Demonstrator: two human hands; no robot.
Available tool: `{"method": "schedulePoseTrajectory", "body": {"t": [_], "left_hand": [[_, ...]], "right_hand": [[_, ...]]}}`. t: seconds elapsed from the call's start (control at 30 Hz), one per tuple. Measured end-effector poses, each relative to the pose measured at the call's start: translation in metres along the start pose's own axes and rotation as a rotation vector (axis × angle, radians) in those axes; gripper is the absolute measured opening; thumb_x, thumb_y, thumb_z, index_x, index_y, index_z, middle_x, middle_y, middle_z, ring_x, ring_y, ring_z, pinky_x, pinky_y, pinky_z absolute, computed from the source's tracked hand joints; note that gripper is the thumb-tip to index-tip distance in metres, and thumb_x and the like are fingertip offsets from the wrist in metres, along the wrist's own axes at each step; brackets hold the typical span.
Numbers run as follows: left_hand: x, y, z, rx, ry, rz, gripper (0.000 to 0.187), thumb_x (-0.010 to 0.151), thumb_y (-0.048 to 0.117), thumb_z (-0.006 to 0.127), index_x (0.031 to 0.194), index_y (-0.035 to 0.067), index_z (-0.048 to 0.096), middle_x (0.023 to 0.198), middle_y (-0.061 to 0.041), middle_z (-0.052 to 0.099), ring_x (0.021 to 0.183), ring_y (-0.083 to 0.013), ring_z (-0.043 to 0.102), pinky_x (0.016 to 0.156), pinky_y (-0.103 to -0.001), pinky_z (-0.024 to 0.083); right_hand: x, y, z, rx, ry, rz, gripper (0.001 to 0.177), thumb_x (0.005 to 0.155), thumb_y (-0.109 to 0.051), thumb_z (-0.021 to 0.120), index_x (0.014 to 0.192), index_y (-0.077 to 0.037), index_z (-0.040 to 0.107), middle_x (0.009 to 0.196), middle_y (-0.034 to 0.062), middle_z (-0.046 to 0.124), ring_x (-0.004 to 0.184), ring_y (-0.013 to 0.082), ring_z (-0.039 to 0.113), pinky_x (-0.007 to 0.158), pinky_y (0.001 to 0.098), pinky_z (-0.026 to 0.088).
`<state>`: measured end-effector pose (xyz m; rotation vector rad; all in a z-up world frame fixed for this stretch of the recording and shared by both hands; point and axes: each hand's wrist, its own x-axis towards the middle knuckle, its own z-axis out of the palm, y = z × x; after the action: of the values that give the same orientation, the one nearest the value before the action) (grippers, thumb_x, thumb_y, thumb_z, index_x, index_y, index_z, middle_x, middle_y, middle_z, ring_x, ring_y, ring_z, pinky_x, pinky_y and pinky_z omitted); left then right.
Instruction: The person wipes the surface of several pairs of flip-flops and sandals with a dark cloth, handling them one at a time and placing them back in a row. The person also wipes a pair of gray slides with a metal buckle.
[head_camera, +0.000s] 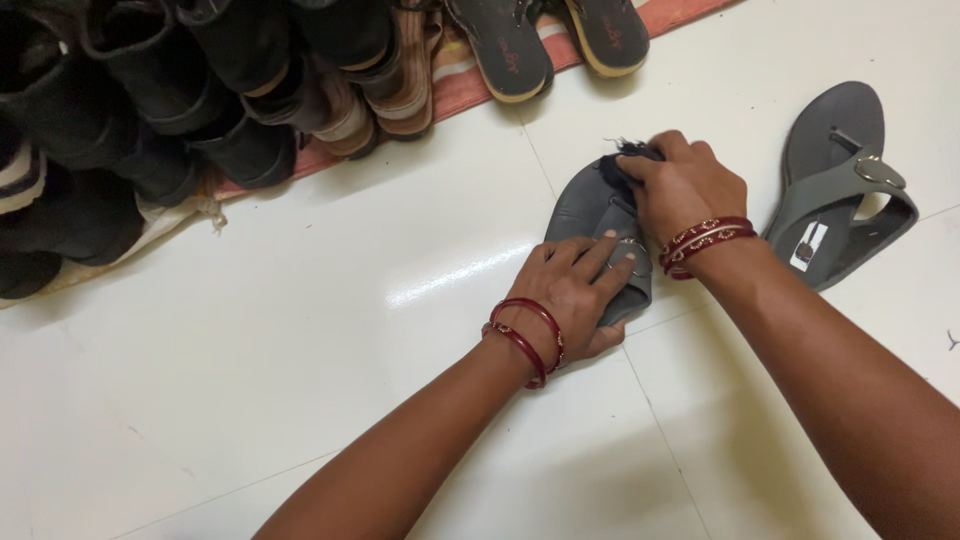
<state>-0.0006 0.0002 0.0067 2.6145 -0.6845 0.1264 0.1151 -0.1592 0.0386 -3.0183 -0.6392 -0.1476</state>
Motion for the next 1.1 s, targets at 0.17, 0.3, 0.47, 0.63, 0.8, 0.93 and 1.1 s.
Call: {"method": "schedulePoseTrajectory", "body": {"t": [0.17,0.3,0.47,0.63,0.8,0.93,1.1], "left_hand": [[0.005,0.003,-0.01,-0.004,-0.104,-0.142,0.077,0.073,0.049,0.078,0.139,0.014,0.057,0.153,-0.014,0.046,0.132,-0.032,0.046,0.103,-0.049,0.04],[0.012,0.009,-0.012,-0.056,-0.027,-0.4,0.082,0.071,0.046,0.08,0.142,0.016,0.053,0.154,-0.012,0.043,0.131,-0.0329,0.042,0.103,-0.05,0.036],[0.014,0.011,-0.016,-0.035,-0.029,-0.461,0.083,0.07,0.048,0.081,0.141,0.017,0.053,0.152,-0.01,0.044,0.132,-0.0319,0.042,0.102,-0.049,0.037],[0.015,0.015,-0.02,-0.008,-0.023,-0.477,0.078,0.071,0.047,0.079,0.139,0.017,0.055,0.151,-0.009,0.046,0.132,-0.0302,0.042,0.102,-0.046,0.037],[0.015,0.017,-0.02,0.011,-0.02,-0.49,0.076,0.071,0.045,0.079,0.139,0.017,0.056,0.15,-0.008,0.048,0.131,-0.0301,0.043,0.102,-0.046,0.038],[0.017,0.018,-0.02,0.017,0.001,-0.5,0.076,0.069,0.045,0.08,0.137,0.018,0.058,0.149,-0.008,0.047,0.131,-0.031,0.043,0.102,-0.047,0.037],[0.015,0.017,-0.016,-0.009,0.052,-0.49,0.077,0.068,0.045,0.079,0.137,0.017,0.058,0.148,-0.008,0.049,0.132,-0.0307,0.044,0.102,-0.046,0.037]], "right_hand": [[-0.001,-0.002,-0.016,0.067,-0.138,0.185,0.03,0.093,-0.022,0.067,0.12,-0.027,0.078,0.121,0.0096,0.068,0.107,0.033,0.065,0.086,0.0458,0.055],[-0.023,0.011,-0.038,0.138,-0.089,0.181,0.029,0.091,-0.021,0.068,0.118,-0.021,0.077,0.118,0.0093,0.069,0.105,0.0323,0.066,0.087,0.0452,0.054],[-0.057,0.034,-0.057,0.179,0.131,0.178,0.026,0.092,-0.019,0.07,0.117,-0.016,0.077,0.119,0.007,0.07,0.106,0.0301,0.066,0.085,0.0429,0.054],[-0.087,0.068,-0.057,0.168,0.187,0.403,0.028,0.095,-0.022,0.069,0.121,-0.014,0.075,0.123,0.0075,0.068,0.11,0.0298,0.065,0.092,0.0423,0.053],[-0.105,0.073,-0.046,0.136,0.062,0.498,0.048,0.085,-0.032,0.077,0.128,-0.013,0.067,0.129,0.0082,0.063,0.114,0.0323,0.06,0.092,0.0443,0.051],[-0.105,0.047,-0.046,0.222,-0.011,0.346,0.055,0.081,-0.035,0.079,0.13,-0.014,0.066,0.131,0.0084,0.063,0.115,0.0329,0.061,0.095,0.045,0.051],[-0.105,-0.011,-0.043,0.245,-0.095,0.293,0.054,0.081,-0.035,0.077,0.129,-0.014,0.065,0.127,0.0109,0.061,0.112,0.0332,0.062,0.09,0.0458,0.054]]}}
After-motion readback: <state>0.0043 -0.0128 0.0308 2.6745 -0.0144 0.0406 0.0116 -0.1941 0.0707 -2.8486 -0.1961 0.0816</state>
